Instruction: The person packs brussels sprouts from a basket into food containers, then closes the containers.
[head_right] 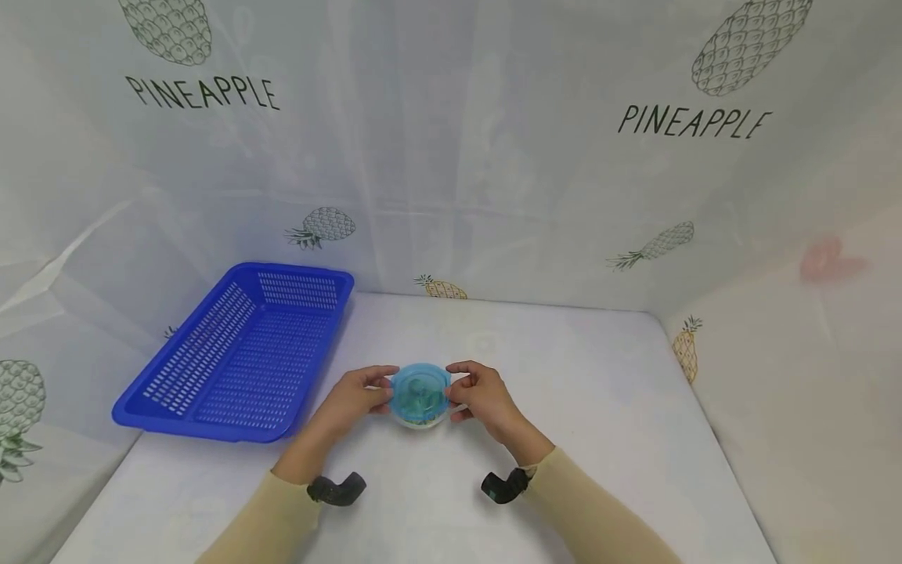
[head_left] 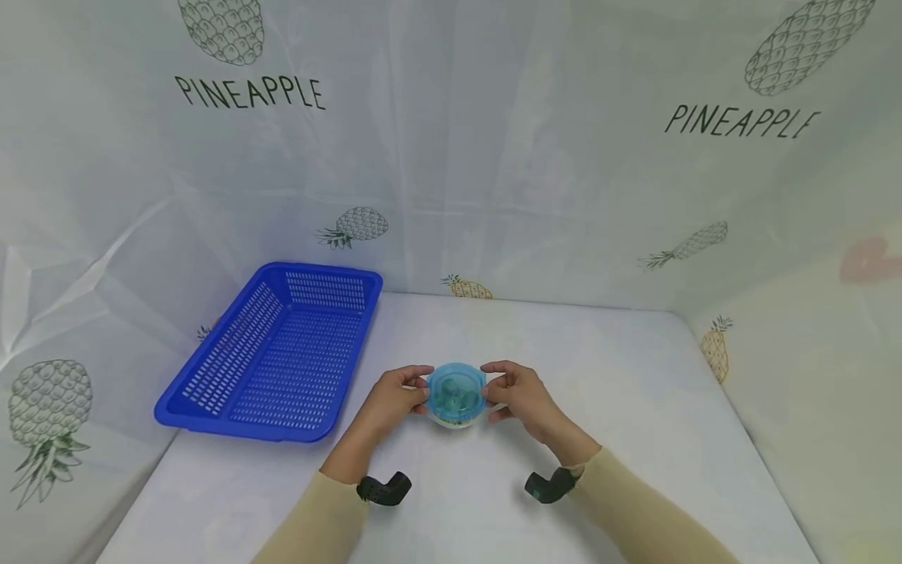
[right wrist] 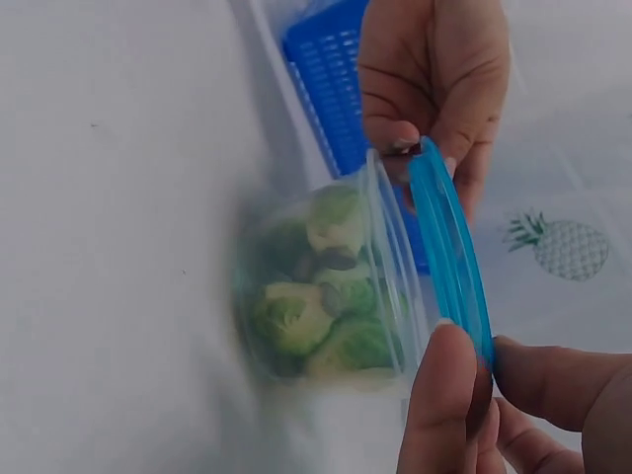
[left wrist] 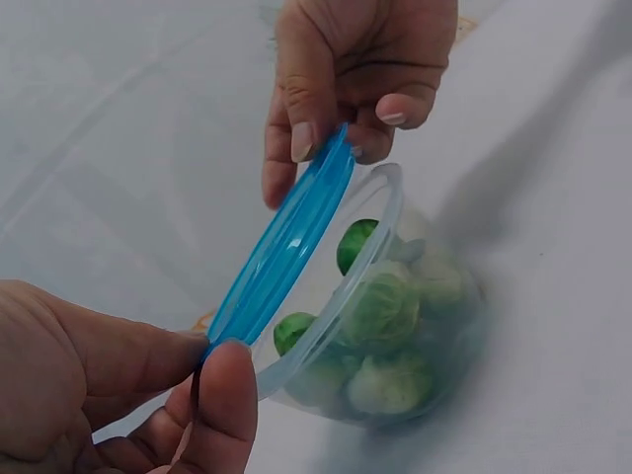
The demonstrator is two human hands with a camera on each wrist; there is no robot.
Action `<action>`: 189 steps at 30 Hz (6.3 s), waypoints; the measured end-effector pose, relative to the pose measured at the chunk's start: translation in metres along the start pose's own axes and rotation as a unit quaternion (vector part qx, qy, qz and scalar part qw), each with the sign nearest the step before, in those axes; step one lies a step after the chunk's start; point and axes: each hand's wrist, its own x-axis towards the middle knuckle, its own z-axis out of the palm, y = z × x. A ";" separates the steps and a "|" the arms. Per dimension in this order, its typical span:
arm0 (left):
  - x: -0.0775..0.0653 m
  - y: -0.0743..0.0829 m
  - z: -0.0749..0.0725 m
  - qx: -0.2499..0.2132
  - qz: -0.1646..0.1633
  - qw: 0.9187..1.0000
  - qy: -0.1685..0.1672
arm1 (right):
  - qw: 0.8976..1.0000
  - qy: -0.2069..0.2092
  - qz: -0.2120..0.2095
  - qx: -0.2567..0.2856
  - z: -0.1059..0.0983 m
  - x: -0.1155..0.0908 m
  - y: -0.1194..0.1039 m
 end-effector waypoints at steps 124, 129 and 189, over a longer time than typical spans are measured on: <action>0.005 -0.012 0.010 -0.026 -0.024 0.999 0.039 | 0.995 0.089 0.020 0.043 0.021 -0.007 0.021; 0.006 -0.013 0.010 -0.025 -0.027 0.999 0.040 | 0.995 0.091 0.026 0.044 0.021 -0.007 0.022; 0.021 -0.013 0.017 -0.033 -0.063 0.997 0.008 | 0.989 0.059 0.053 0.128 0.018 0.005 0.033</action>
